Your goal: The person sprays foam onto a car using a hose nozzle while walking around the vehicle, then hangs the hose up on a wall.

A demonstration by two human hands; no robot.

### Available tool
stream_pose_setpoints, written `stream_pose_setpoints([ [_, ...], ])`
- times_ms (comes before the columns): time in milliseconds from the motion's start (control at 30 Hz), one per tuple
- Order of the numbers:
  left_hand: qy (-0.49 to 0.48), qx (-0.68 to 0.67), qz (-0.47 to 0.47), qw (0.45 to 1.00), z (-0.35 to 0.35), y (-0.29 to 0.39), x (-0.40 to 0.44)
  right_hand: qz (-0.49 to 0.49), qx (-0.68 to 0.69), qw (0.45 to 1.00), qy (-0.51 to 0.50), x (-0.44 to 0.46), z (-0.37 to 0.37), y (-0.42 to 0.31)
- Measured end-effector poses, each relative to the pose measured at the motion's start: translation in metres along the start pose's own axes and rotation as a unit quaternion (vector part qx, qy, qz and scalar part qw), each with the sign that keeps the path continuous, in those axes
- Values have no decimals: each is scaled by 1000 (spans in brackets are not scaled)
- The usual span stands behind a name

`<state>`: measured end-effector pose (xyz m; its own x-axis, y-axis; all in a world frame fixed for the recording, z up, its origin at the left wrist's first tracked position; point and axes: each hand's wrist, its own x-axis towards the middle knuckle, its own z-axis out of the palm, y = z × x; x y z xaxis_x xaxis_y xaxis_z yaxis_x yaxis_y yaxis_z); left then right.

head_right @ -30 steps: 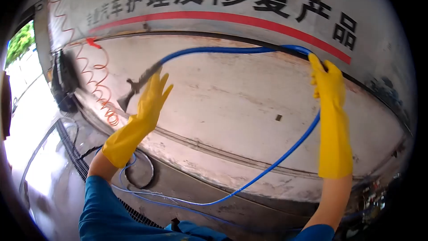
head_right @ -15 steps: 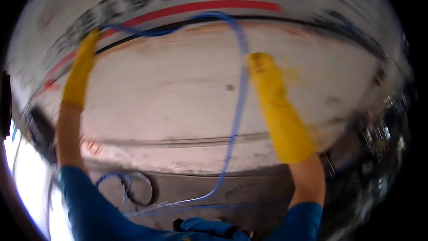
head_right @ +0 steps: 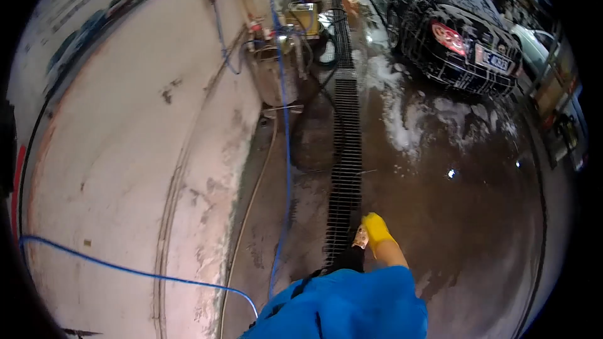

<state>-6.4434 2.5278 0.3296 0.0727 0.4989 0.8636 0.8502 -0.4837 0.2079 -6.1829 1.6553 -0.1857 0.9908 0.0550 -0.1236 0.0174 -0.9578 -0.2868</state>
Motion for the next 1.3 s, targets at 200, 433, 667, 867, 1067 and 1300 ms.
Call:
stream_pose_setpoints([
  [200,-88,-259,73,959,17,277,-251,190,-191,896,-353,-151,31,279],
  [433,-409,-471,196,757,-48,626,-536,366,190,894,-173,-85,20,352],
  [667,-540,-485,217,653,-46,836,-638,437,393,796,-144,161,-51,358],
  [867,-574,-504,160,625,7,1048,-678,358,443,813,-122,350,-134,384],
  [1067,-571,-601,200,523,40,1320,-686,500,418,754,-85,488,-130,490],
  [1300,-580,-649,358,339,-6,1613,-711,530,414,738,-57,688,-215,535],
])
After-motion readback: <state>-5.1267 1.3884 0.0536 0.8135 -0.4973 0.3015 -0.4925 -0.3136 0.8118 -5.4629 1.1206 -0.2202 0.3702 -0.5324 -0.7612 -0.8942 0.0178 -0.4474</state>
